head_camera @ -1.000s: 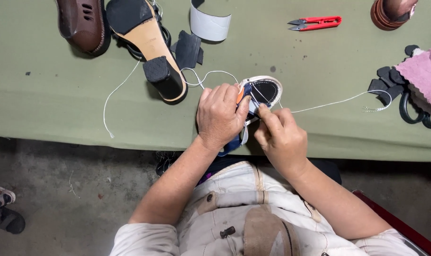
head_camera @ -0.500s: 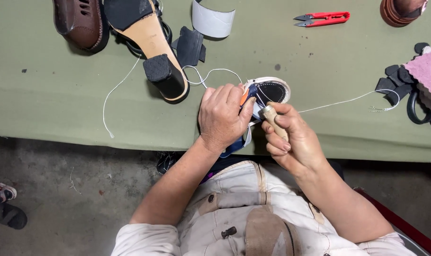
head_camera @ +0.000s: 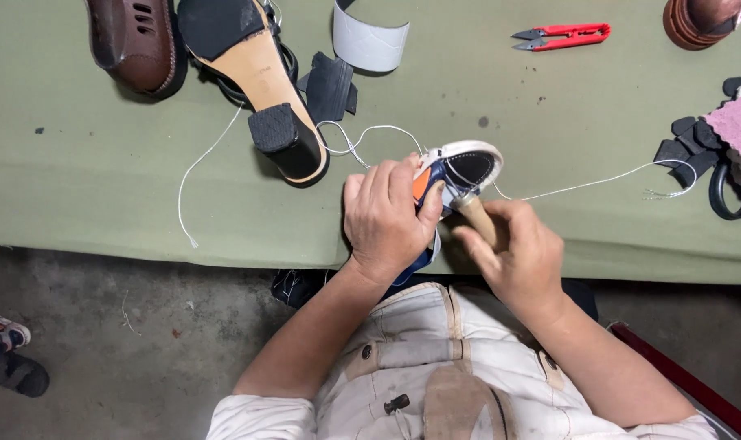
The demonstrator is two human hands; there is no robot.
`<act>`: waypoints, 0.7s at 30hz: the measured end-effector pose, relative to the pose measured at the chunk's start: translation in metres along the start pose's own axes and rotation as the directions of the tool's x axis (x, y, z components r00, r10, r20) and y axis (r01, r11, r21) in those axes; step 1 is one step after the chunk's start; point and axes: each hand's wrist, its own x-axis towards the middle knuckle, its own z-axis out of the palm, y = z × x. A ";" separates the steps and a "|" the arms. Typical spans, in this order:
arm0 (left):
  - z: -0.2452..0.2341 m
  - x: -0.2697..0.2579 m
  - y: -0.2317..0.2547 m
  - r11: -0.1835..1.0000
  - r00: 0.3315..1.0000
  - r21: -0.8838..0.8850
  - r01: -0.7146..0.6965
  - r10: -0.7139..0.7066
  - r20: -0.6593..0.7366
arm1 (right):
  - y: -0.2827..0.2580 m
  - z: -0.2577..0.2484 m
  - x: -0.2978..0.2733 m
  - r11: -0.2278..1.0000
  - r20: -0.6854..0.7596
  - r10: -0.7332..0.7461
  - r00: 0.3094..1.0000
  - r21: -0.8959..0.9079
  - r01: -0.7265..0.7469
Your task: Hand-stitching the upper part of a child's sandal to the sole using a stitching awl and thread.
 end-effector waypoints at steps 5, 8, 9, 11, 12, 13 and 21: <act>-0.001 0.006 0.000 0.999 1.000 0.019 -0.031 0.030 0.008 | -0.003 0.006 0.001 0.868 -0.119 -0.363 0.924 -0.405 0.288; 0.005 0.000 -0.005 0.999 0.998 0.001 -0.054 0.054 0.020 | -0.002 0.008 0.000 0.966 -0.083 -0.187 0.979 -0.199 0.167; 0.005 0.000 -0.006 0.998 0.998 -0.017 -0.054 0.054 0.025 | -0.010 0.003 0.003 0.996 -0.051 -0.080 0.995 -0.034 0.079; 0.005 -0.002 -0.007 0.998 0.998 -0.034 -0.052 0.053 0.029 | -0.017 -0.002 0.008 0.991 0.000 0.020 1.000 0.129 -0.019; 0.004 -0.003 -0.007 0.998 0.998 -0.041 -0.048 0.050 0.033 | -0.017 -0.002 0.009 0.920 0.110 0.077 0.991 0.375 -0.113; 0.004 -0.002 -0.007 0.998 0.998 -0.046 -0.047 0.049 0.033 | -0.017 -0.003 0.013 0.782 0.227 0.099 0.969 0.585 -0.217; -0.020 0.005 0.000 0.971 0.990 -0.218 0.097 -0.072 0.118 | -0.003 0.001 0.008 0.548 0.312 0.002 0.950 0.794 -0.262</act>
